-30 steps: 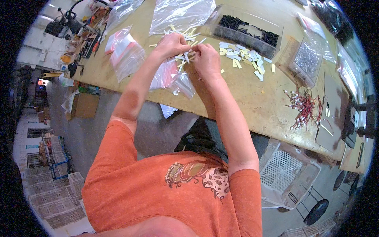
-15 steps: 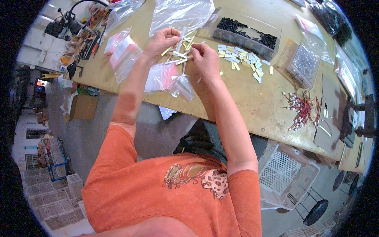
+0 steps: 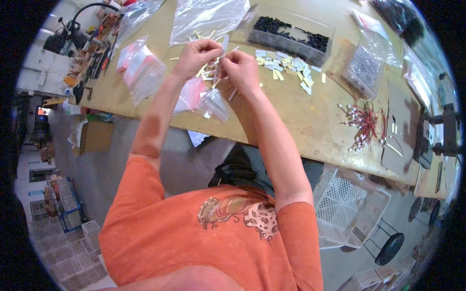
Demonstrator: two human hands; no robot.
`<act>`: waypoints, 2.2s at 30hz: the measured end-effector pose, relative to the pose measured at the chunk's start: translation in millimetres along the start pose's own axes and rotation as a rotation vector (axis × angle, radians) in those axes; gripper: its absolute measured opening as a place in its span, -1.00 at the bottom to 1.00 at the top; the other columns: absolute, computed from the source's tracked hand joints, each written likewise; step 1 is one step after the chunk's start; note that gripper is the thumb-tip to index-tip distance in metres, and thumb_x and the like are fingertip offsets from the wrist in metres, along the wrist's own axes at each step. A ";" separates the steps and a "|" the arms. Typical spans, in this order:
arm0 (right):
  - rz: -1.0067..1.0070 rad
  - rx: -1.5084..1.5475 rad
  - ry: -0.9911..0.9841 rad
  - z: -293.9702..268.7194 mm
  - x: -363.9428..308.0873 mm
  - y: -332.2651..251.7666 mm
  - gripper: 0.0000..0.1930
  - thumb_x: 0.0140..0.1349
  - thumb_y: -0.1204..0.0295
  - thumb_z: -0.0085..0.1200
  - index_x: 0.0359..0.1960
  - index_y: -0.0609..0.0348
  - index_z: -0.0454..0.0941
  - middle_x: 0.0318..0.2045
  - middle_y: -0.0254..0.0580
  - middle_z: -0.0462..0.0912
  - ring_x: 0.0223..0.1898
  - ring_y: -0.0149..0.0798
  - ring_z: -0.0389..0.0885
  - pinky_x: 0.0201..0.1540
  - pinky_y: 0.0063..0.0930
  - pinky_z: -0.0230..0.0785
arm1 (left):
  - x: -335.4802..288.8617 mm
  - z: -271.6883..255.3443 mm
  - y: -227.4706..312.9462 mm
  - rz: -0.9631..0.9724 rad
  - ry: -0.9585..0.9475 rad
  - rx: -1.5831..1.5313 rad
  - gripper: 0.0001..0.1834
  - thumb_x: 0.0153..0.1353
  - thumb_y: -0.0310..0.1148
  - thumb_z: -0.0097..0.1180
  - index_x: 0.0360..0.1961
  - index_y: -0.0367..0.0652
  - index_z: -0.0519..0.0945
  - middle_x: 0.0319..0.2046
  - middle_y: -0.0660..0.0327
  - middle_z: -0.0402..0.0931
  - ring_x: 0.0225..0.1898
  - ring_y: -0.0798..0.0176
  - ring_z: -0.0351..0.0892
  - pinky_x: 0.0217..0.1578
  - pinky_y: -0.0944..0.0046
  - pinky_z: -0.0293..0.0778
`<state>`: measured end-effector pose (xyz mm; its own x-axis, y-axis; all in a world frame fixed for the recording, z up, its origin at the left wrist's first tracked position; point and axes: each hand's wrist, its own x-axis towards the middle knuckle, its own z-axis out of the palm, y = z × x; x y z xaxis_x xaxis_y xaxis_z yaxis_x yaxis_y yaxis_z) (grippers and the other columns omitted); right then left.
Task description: The person gathers small white components and red wires from a workbench, then places them into clear plastic bags. They also handle yellow sticks and other small parts, organizing them into separate bags. The task involves sorting and packaging small electronic components by hand.
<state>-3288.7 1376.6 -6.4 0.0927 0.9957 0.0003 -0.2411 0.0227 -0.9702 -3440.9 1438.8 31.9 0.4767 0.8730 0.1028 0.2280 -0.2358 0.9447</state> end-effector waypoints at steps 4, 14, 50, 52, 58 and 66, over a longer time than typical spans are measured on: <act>0.019 0.011 0.003 1.2 0.7 1.7 -0.88 0.21 0.51 0.13 -0.43 0.34 0.61 -0.57 -0.21 0.67 -0.60 -0.44 0.62 -0.56 -0.55 0.46 | 5.6 -17.7 -5.7 0.072 0.199 -0.072 -0.89 0.22 -0.45 0.24 -0.31 -0.28 0.68 -0.48 0.31 0.61 -0.49 0.51 0.52 -0.45 0.46 0.46; -0.439 -0.632 0.241 -1.9 7.6 17.7 -0.74 0.31 0.42 0.15 0.00 0.18 0.61 -0.39 -0.23 0.73 -0.50 -0.44 0.70 -0.49 -0.59 0.51 | -23.5 -66.3 0.3 -0.116 0.372 0.802 -0.80 0.13 -0.41 0.29 -0.20 -0.13 0.62 -0.29 0.08 0.63 -0.27 0.07 0.66 -0.20 0.17 0.57; -0.079 -0.120 0.238 -72.4 -147.3 -9.3 -0.89 0.35 0.44 0.09 -0.25 0.24 0.57 -0.41 -0.15 0.72 -0.52 -0.43 0.63 -0.51 -0.64 0.38 | -167.9 42.5 -16.7 0.337 0.310 0.783 -0.81 0.09 -0.32 0.28 -0.26 -0.06 0.60 -0.24 0.20 0.53 -0.12 0.04 0.52 -0.08 0.08 0.44; -0.017 -0.022 0.250 -95.8 -167.1 -14.2 -0.91 0.35 0.44 0.10 -0.23 0.19 0.54 -0.38 -0.15 0.73 -0.51 -0.46 0.63 -0.58 -0.70 0.28 | -163.4 44.3 -11.5 0.323 0.315 0.802 -0.89 0.11 -0.38 0.25 -0.36 -0.09 0.57 -0.34 0.19 0.52 -0.21 0.03 0.53 -0.17 0.07 0.46; 0.057 0.218 0.269 -117.5 -216.8 -27.3 -0.93 0.32 0.40 0.17 -0.30 0.09 0.58 -0.41 -0.28 0.70 -0.50 -0.52 0.59 -0.56 -0.73 0.23 | -151.7 66.8 -4.2 0.307 0.227 0.759 -0.89 0.12 -0.40 0.23 -0.39 -0.13 0.53 -0.39 0.15 0.53 -0.28 0.04 0.57 -0.25 0.07 0.47; 0.037 0.300 0.314 -122.4 -250.3 -21.5 -0.96 0.31 0.47 0.17 -0.31 0.12 0.58 -0.52 -0.41 0.55 -0.55 -0.55 0.44 -0.58 -0.73 0.11 | -96.9 149.1 23.4 0.606 0.294 0.737 -0.82 0.11 -0.43 0.24 -0.23 -0.08 0.57 -0.23 0.14 0.57 -0.18 0.03 0.56 -0.15 0.10 0.49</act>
<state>-3188.4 1115.9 -15.3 0.3565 0.9219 -0.1516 -0.5152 0.0586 -0.8551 -3355.2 1285.0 -2.4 0.4808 0.5649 0.6706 0.5328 -0.7956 0.2883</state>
